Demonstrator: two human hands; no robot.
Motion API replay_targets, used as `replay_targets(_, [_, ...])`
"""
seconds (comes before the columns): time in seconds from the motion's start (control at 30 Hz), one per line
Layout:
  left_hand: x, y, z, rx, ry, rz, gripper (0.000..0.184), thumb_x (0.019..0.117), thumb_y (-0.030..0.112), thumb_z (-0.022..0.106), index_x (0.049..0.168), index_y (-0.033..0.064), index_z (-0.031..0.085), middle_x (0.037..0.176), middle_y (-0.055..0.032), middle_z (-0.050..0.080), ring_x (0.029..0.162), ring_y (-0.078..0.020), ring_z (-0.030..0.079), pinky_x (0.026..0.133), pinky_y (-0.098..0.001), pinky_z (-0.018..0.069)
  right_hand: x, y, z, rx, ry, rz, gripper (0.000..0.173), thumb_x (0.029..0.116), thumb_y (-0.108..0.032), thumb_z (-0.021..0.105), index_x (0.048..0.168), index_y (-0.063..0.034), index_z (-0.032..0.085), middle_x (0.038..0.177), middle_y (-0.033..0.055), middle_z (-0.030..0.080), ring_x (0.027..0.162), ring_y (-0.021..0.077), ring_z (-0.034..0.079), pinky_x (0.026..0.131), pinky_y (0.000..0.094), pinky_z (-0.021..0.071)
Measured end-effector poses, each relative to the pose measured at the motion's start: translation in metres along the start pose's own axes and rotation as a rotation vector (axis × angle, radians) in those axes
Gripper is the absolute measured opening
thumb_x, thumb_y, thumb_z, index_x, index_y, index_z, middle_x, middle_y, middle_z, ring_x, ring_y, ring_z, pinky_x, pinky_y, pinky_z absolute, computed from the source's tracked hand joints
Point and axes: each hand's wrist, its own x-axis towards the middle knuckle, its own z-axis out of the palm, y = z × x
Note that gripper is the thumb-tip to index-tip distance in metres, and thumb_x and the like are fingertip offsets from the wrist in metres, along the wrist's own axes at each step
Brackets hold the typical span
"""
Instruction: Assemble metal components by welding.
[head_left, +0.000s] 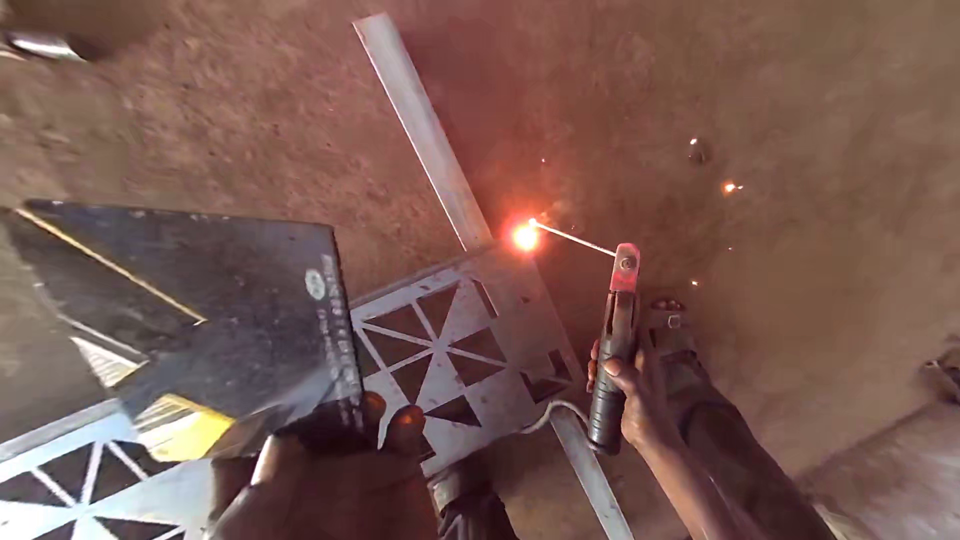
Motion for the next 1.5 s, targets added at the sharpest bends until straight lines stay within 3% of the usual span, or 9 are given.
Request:
replay_targets(0.13, [-0.017, 0.012, -0.011, 0.018, -0.017, 0.018, 0.047, 0.1090, 0.020, 0.009, 0.100, 0.0127, 0.055, 0.086, -0.0052, 0.070, 0.079, -0.0193, 0.072, 0.070, -0.0344, 0.0627, -0.060, 0.030, -0.041, 0.005, -0.056, -0.033, 0.099, 0.0697, -0.064, 0.083, 0.136, -0.0018, 0.044, 0.094, 0.0107, 0.067, 0.072, 0.0218, 0.068, 0.062, 0.0384, 0.0612])
replay_targets(0.5, [-0.119, -0.027, -0.063, 0.003, -0.046, 0.006, 0.031, 0.1060, 0.016, 0.037, 0.098, 0.0068, 0.066, 0.086, -0.0061, 0.069, 0.082, -0.0159, 0.069, 0.076, -0.0303, 0.0594, -0.180, 0.146, -0.158, -0.111, 0.030, 0.079, 0.114, 0.0725, -0.065, 0.082, 0.149, 0.0000, 0.028, 0.100, 0.0113, 0.066, 0.073, 0.0208, 0.068, 0.061, 0.0390, 0.0620])
replay_targets(0.73, [-0.150, -0.073, -0.039, 0.179, -0.090, -0.016, 0.023, 0.1082, 0.016, 0.035, 0.107, 0.0084, 0.057, 0.086, -0.0059, 0.071, 0.076, -0.0178, 0.071, 0.070, -0.0309, 0.0613, -0.193, 0.157, -0.161, -0.269, 0.096, -0.012, 0.118, 0.0759, -0.067, 0.076, 0.148, 0.0146, 0.030, 0.120, 0.0125, 0.065, 0.100, 0.0034, 0.066, 0.087, 0.0241, 0.0579])
replay_targets(0.83, [-0.151, -0.086, -0.045, 0.262, -0.192, -0.018, 0.030, 0.1086, 0.017, 0.039, 0.104, 0.0132, 0.068, 0.088, -0.0028, 0.074, 0.081, -0.0139, 0.073, 0.074, -0.0291, 0.0610, -0.193, 0.167, -0.162, -0.362, 0.129, -0.151, 0.113, 0.0761, -0.063, 0.078, 0.146, 0.0152, 0.036, 0.134, 0.0198, 0.060, 0.118, 0.0016, 0.059, 0.100, 0.0211, 0.0510])
replay_targets(0.97, [-0.151, -0.094, -0.057, 0.408, -0.224, -0.002, 0.019, 0.1085, 0.017, 0.043, 0.122, 0.0210, 0.054, 0.098, 0.0042, 0.074, 0.085, -0.0132, 0.074, 0.071, -0.0307, 0.0632, -0.192, 0.161, -0.152, -0.410, 0.196, -0.072, 0.114, 0.0721, -0.062, 0.077, 0.138, 0.0243, 0.041, 0.127, 0.0274, 0.063, 0.117, 0.0067, 0.061, 0.102, 0.0224, 0.0476])
replay_targets(1.23, [-0.135, -0.094, -0.085, 0.563, -0.349, 0.000, 0.032, 0.1071, 0.021, 0.048, 0.138, 0.0137, 0.048, 0.102, -0.0047, 0.070, 0.082, -0.0206, 0.071, 0.070, -0.0383, 0.0610, -0.185, 0.200, -0.144, -0.327, 0.245, -0.133, 0.105, 0.0741, -0.063, 0.078, 0.139, 0.0128, 0.047, 0.115, 0.0135, 0.069, 0.101, -0.0008, 0.065, 0.089, 0.0201, 0.0554])
replay_targets(1.3, [-0.143, -0.105, -0.074, 0.641, -0.190, 0.033, 0.024, 0.1059, 0.028, 0.051, 0.128, 0.0187, 0.055, 0.091, 0.0009, 0.072, 0.072, -0.0155, 0.071, 0.064, -0.0334, 0.0618, -0.183, 0.199, -0.144, -0.317, 0.238, -0.121, 0.105, 0.0736, -0.064, 0.078, 0.140, 0.0122, 0.047, 0.114, 0.0131, 0.069, 0.100, -0.0003, 0.065, 0.088, 0.0206, 0.0555])
replay_targets(1.4, [-0.142, -0.099, -0.077, 0.571, -0.413, -0.080, 0.025, 0.1079, 0.024, 0.049, 0.131, 0.0165, 0.055, 0.099, -0.0015, 0.071, 0.083, -0.0174, 0.071, 0.073, -0.0355, 0.0607, -0.182, 0.198, -0.144, -0.306, 0.217, -0.079, 0.105, 0.0723, -0.063, 0.080, 0.141, 0.0106, 0.046, 0.113, 0.0114, 0.070, 0.099, 0.0001, 0.066, 0.088, 0.0208, 0.0562])
replay_targets(1.5, [-0.160, -0.109, -0.049, 0.564, -0.336, -0.087, 0.016, 0.1070, 0.022, 0.049, 0.116, 0.0211, 0.063, 0.093, 0.0058, 0.074, 0.079, -0.0083, 0.072, 0.068, -0.0245, 0.0617, -0.180, 0.198, -0.143, -0.305, 0.214, -0.087, 0.105, 0.0728, -0.061, 0.080, 0.141, 0.0118, 0.046, 0.114, 0.0128, 0.069, 0.099, -0.0001, 0.065, 0.088, 0.0205, 0.0558])
